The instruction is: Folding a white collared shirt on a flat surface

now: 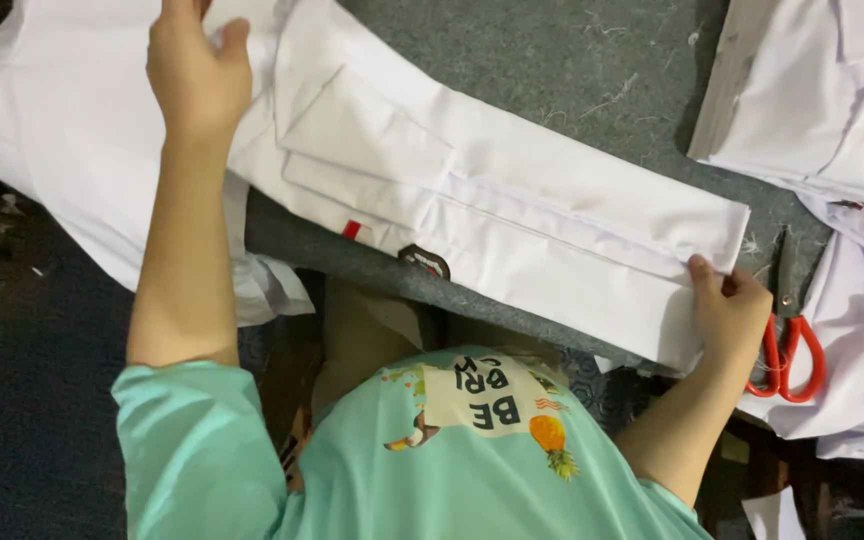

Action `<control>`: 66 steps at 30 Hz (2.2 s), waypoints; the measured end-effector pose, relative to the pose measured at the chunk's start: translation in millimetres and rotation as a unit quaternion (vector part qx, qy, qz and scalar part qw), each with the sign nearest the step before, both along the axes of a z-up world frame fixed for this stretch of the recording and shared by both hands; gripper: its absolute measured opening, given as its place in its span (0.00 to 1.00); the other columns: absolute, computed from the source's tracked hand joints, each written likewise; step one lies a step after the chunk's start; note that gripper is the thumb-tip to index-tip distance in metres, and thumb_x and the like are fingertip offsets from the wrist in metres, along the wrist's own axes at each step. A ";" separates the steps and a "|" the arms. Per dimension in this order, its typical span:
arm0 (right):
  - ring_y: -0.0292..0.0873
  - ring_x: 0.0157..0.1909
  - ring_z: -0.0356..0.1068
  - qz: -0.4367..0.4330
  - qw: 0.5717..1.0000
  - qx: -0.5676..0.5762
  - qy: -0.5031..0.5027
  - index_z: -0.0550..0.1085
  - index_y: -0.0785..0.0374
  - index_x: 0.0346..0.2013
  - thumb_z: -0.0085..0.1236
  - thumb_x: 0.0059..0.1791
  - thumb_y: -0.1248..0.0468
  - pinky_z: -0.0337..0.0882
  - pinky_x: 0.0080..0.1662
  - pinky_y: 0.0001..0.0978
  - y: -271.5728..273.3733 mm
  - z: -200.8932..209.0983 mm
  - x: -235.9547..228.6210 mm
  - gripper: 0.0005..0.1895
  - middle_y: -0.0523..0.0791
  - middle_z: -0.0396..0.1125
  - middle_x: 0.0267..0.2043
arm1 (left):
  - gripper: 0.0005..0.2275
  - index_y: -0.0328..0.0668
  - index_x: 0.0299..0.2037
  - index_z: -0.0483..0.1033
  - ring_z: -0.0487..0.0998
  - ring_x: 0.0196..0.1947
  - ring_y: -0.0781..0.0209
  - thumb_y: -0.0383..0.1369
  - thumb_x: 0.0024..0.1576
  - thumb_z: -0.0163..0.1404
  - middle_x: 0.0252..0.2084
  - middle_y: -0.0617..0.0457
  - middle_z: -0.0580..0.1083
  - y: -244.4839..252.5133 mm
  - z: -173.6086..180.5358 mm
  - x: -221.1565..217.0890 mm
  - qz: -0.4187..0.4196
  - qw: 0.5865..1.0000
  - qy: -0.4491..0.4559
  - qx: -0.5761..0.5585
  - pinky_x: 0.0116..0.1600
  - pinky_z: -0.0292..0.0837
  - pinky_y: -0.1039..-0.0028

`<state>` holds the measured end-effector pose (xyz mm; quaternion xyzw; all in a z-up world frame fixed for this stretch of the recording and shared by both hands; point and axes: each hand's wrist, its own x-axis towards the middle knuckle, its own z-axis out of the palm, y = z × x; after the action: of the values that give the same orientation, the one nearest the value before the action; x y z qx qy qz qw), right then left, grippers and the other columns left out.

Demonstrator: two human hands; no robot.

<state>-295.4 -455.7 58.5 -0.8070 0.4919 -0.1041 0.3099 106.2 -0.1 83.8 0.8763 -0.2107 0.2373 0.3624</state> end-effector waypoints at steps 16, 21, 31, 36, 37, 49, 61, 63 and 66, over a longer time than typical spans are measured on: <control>0.49 0.36 0.71 0.122 0.985 -0.031 -0.116 0.79 0.65 0.49 0.70 0.52 0.64 0.69 0.38 0.36 33.4 -10.4 -39.7 0.13 0.53 0.72 0.35 | 0.26 0.55 0.57 0.71 0.73 0.54 0.55 0.41 0.51 0.69 0.52 0.58 0.71 -166.4 -39.1 8.7 -0.085 0.966 -0.223 0.097 0.48 0.69 0.62; 0.56 0.45 0.70 0.229 0.955 -0.110 -0.150 0.78 0.68 0.56 0.70 0.47 0.72 0.71 0.41 0.41 47.9 22.6 -14.2 0.22 0.56 0.66 0.48 | 0.29 0.53 0.68 0.63 0.53 0.73 0.42 0.45 0.58 0.60 0.68 0.49 0.59 -187.1 -39.4 -161.5 -0.378 0.901 0.055 0.207 0.64 0.54 0.35; 0.47 0.47 0.70 0.273 0.920 -0.226 -0.168 0.84 0.57 0.46 0.70 0.48 0.72 0.71 0.47 0.37 39.4 -0.3 -17.8 0.13 0.44 0.71 0.43 | 0.28 0.64 0.72 0.62 0.50 0.79 0.43 0.35 0.60 0.56 0.78 0.45 0.54 -191.7 -83.0 -279.3 -0.520 0.819 -0.041 0.240 0.73 0.41 0.34; 0.49 0.46 0.71 0.280 0.916 -0.250 -0.143 0.83 0.57 0.40 0.69 0.46 0.69 0.72 0.45 0.38 44.0 -3.9 -15.9 0.09 0.46 0.71 0.41 | 0.22 0.65 0.70 0.66 0.62 0.75 0.46 0.34 0.65 0.49 0.72 0.46 0.66 -199.1 -89.4 -283.7 -0.532 0.830 -0.063 0.156 0.74 0.47 0.38; 0.51 0.46 0.71 0.294 0.918 -0.227 -0.139 0.83 0.58 0.38 0.69 0.45 0.68 0.73 0.46 0.40 42.9 -5.4 -16.4 0.07 0.47 0.70 0.41 | 0.21 0.65 0.68 0.68 0.63 0.74 0.46 0.35 0.64 0.49 0.71 0.45 0.67 -199.3 -87.9 -284.6 -0.530 0.831 -0.059 0.155 0.73 0.49 0.40; 0.59 0.47 0.72 0.323 0.927 -0.101 -0.163 0.80 0.63 0.41 0.67 0.46 0.64 0.71 0.49 0.49 22.7 31.9 -20.9 0.11 0.51 0.72 0.42 | 0.16 0.57 0.57 0.76 0.69 0.66 0.57 0.37 0.57 0.51 0.62 0.57 0.72 -241.8 -77.4 -251.4 -0.521 0.844 0.008 0.130 0.69 0.50 0.42; 0.51 0.44 0.71 0.386 0.904 -0.163 -0.085 0.83 0.56 0.37 0.67 0.43 0.62 0.74 0.43 0.44 10.3 29.4 -11.2 0.09 0.45 0.72 0.41 | 0.16 0.57 0.60 0.75 0.69 0.69 0.48 0.32 0.62 0.47 0.65 0.48 0.72 -275.0 -95.3 -209.0 -0.440 0.880 -0.041 0.174 0.68 0.59 0.48; 0.52 0.43 0.71 0.400 0.902 -0.145 -0.074 0.83 0.57 0.37 0.67 0.42 0.62 0.74 0.43 0.45 12.7 30.7 -12.5 0.09 0.46 0.72 0.40 | 0.14 0.57 0.56 0.77 0.70 0.68 0.50 0.33 0.62 0.48 0.64 0.50 0.73 -271.0 -94.0 -213.6 -0.443 0.880 -0.040 0.167 0.69 0.59 0.49; 0.56 0.46 0.73 0.399 0.913 -0.029 -0.085 0.83 0.61 0.39 0.67 0.43 0.60 0.75 0.46 0.47 7.6 39.4 -13.3 0.12 0.50 0.73 0.42 | 0.13 0.54 0.55 0.77 0.69 0.69 0.50 0.34 0.60 0.49 0.65 0.50 0.72 -274.4 -87.2 -217.3 -0.454 0.872 -0.038 0.176 0.69 0.57 0.49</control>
<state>-308.7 -448.1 98.0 -0.9326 0.0978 -0.0546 0.3431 -111.0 -274.6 -3.4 0.7236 -0.6376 0.0386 0.2613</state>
